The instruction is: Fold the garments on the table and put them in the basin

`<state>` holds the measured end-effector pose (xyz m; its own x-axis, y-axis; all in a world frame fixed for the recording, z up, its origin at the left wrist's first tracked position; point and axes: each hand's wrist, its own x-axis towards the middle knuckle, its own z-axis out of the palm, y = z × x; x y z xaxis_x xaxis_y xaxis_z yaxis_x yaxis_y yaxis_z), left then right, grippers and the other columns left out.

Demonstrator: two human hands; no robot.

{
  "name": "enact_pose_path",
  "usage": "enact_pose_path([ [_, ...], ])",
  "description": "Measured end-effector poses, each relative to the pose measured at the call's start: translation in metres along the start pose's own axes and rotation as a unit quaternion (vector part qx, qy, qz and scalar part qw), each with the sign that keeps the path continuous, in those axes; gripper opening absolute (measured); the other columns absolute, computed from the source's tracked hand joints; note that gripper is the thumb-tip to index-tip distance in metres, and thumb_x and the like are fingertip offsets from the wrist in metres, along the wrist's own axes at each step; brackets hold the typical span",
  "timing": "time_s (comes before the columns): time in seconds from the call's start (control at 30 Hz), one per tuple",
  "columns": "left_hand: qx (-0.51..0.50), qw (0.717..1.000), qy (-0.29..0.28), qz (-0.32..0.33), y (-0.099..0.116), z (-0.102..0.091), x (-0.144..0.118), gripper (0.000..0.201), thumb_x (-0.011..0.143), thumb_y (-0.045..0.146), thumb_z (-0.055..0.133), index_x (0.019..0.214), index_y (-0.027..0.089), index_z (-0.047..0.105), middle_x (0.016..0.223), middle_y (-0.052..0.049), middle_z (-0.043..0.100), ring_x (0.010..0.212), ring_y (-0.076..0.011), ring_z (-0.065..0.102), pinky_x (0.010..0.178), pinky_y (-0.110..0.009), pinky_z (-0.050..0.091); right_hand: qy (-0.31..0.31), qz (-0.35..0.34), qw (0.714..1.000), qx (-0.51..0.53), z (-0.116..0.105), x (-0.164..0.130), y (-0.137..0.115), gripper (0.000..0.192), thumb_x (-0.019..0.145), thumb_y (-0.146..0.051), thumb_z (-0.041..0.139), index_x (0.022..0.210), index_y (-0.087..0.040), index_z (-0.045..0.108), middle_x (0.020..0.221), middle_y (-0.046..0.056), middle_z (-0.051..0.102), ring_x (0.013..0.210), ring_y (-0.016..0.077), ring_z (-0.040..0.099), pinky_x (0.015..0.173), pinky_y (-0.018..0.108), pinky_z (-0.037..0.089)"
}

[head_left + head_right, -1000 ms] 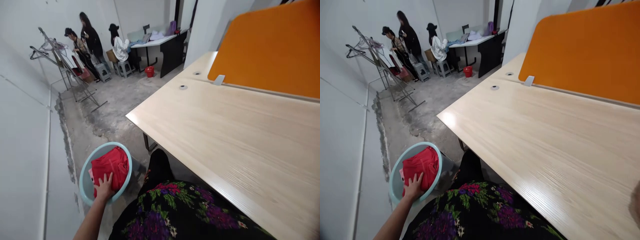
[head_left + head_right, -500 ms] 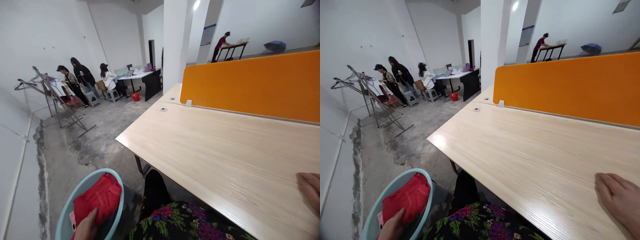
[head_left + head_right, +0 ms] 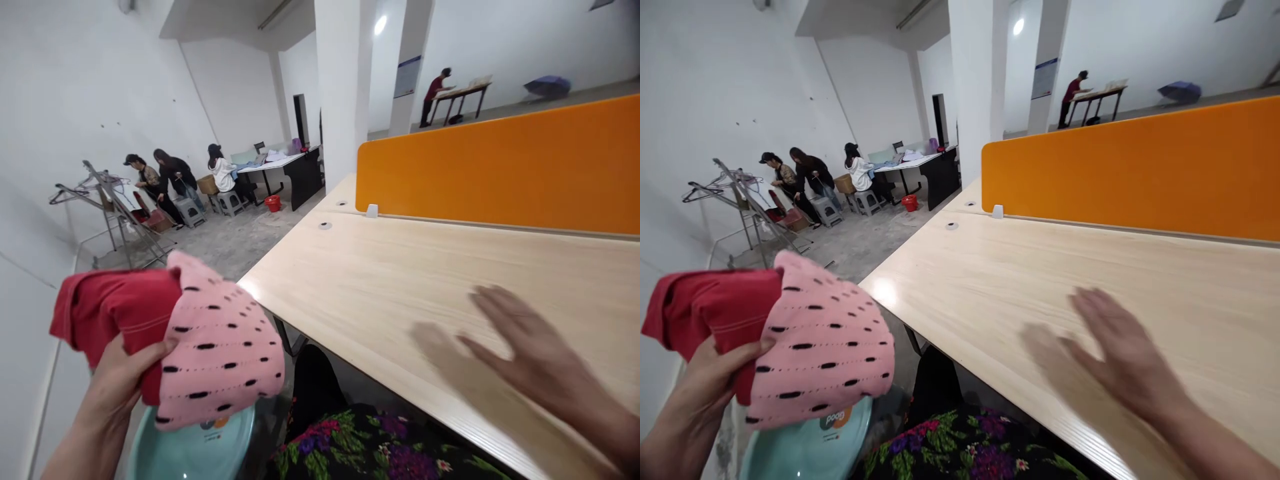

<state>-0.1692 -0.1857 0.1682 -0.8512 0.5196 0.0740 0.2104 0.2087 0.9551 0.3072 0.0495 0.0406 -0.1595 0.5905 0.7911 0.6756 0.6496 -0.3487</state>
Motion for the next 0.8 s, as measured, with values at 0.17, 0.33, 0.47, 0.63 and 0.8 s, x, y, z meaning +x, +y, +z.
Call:
enact_pose_path([
  [0.17,0.066,0.930,-0.298,0.203,0.089,0.113,-0.033,0.035,0.056,0.030,0.077,0.086,0.014,0.066,0.078,-0.001,0.071,0.071,-0.0203,0.064,0.063,-0.029,0.053,-0.041,-0.332,0.942,-0.027,0.000,0.030,-0.097,0.070,0.085,-0.022,0.061,0.147,-0.033,0.030,0.147,0.003,0.044,0.145,0.0263,0.018,0.115,0.061,0.019],
  [0.33,0.094,0.681,-0.675,0.268,0.105,0.237,-0.074,0.025,0.062,0.017,0.059,0.086,0.013,0.065,0.079,0.000,0.066,0.070,-0.0144,0.058,0.064,-0.024,0.049,-0.120,-0.343,0.925,-0.116,-0.028,0.031,-0.091,0.065,0.085,-0.021,0.057,0.145,-0.032,0.036,0.157,-0.002,0.024,0.146,0.0336,0.000,0.112,0.069,0.009],
  [0.47,0.159,0.589,-0.763,0.215,0.090,0.313,-0.098,0.030,0.054,0.015,0.057,0.081,0.012,0.067,0.072,0.002,0.063,0.067,-0.0146,0.056,0.060,-0.023,0.046,-0.237,-0.249,0.928,-0.146,-0.046,0.016,-0.063,0.076,0.081,-0.019,0.054,0.151,-0.029,0.024,0.159,0.003,0.019,0.145,0.0358,-0.001,0.111,0.066,0.010],
  [0.63,0.308,0.512,-0.693,0.402,0.106,0.341,-0.135,0.017,0.055,0.014,0.056,0.067,0.017,0.067,0.066,0.000,0.062,0.068,-0.0176,0.056,0.062,-0.026,0.046,-0.269,-0.214,0.930,-0.127,-0.064,0.032,-0.048,0.078,0.081,-0.016,0.051,0.152,-0.030,0.021,0.153,0.010,0.030,0.142,0.0349,0.015,0.109,0.064,0.008],
  [0.8,0.187,0.529,-0.767,0.311,0.114,0.332,-0.118,0.051,0.060,0.021,0.065,0.111,0.026,0.066,0.096,-0.001,0.071,0.095,-0.0229,0.062,0.086,-0.032,0.050,-0.300,-0.244,0.915,-0.116,-0.068,0.039,-0.035,0.070,0.082,-0.022,0.052,0.148,-0.017,0.029,0.100,0.011,0.064,0.093,0.0252,0.056,0.092,0.048,0.037],
])
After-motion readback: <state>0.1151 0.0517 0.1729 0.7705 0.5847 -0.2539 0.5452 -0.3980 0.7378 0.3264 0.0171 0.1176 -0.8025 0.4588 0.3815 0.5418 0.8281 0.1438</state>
